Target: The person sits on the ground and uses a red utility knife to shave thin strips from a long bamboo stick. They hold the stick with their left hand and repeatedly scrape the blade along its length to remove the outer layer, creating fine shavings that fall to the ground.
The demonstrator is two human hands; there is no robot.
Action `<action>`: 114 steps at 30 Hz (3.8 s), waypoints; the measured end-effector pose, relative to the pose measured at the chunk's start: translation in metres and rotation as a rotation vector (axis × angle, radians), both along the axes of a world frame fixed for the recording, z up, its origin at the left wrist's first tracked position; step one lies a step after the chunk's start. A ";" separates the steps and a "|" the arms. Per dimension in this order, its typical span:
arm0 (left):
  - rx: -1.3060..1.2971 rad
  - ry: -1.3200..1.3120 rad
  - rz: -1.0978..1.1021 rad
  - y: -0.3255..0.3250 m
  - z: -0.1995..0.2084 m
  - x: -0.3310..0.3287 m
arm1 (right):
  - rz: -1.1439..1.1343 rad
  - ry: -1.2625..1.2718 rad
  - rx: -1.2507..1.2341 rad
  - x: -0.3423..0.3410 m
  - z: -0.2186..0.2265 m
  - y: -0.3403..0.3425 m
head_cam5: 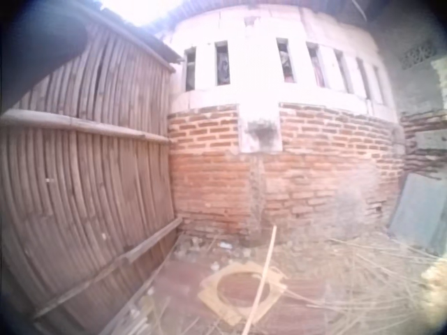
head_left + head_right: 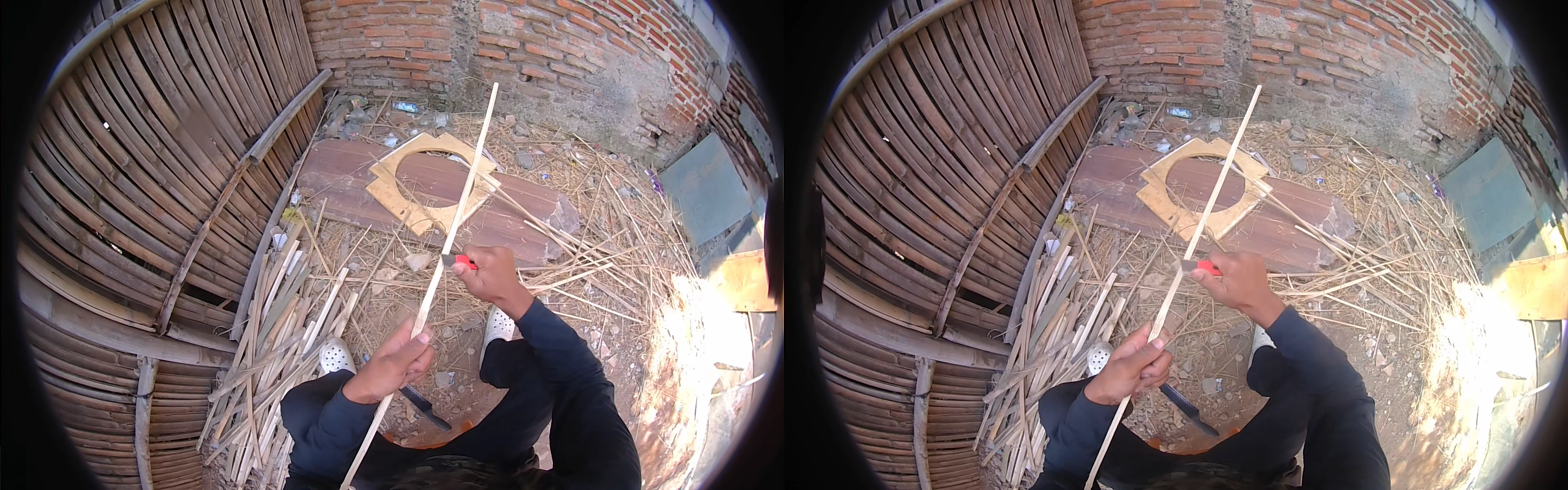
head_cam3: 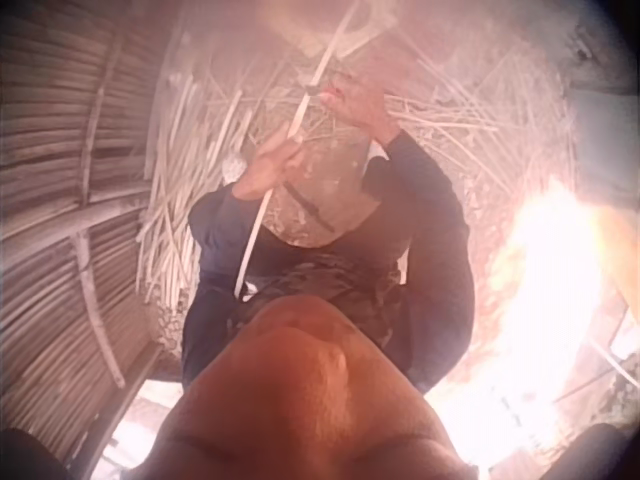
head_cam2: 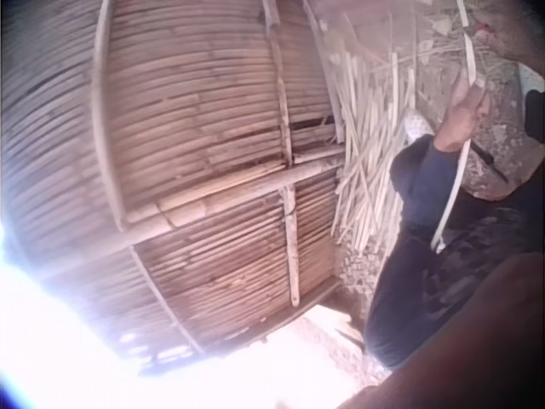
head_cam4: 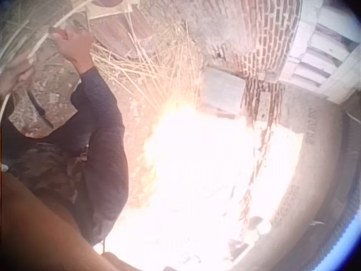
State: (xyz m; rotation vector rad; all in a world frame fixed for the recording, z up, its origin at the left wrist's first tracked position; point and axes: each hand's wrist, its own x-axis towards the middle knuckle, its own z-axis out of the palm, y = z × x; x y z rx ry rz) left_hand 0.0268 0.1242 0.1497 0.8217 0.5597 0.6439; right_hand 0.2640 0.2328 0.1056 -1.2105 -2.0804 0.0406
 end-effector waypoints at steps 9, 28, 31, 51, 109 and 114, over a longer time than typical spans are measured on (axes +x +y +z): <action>0.001 0.072 -0.076 -0.021 0.000 0.006 | -0.368 0.149 -0.042 0.077 -0.009 0.060; 0.354 0.391 0.107 -0.030 -0.020 -0.004 | -0.576 0.142 -0.418 0.136 -0.017 0.051; 0.421 0.490 0.231 -0.026 -0.011 -0.001 | -0.116 0.097 -0.253 0.067 -0.004 0.024; 0.446 0.263 0.130 -0.033 0.003 0.013 | 0.116 -0.127 -0.112 -0.045 -0.003 -0.023; 0.251 0.251 0.031 -0.034 -0.005 -0.007 | 0.007 0.210 0.019 0.012 -0.002 0.022; 0.273 0.274 -0.010 -0.045 -0.006 -0.010 | -0.111 0.190 -0.012 0.029 0.006 0.032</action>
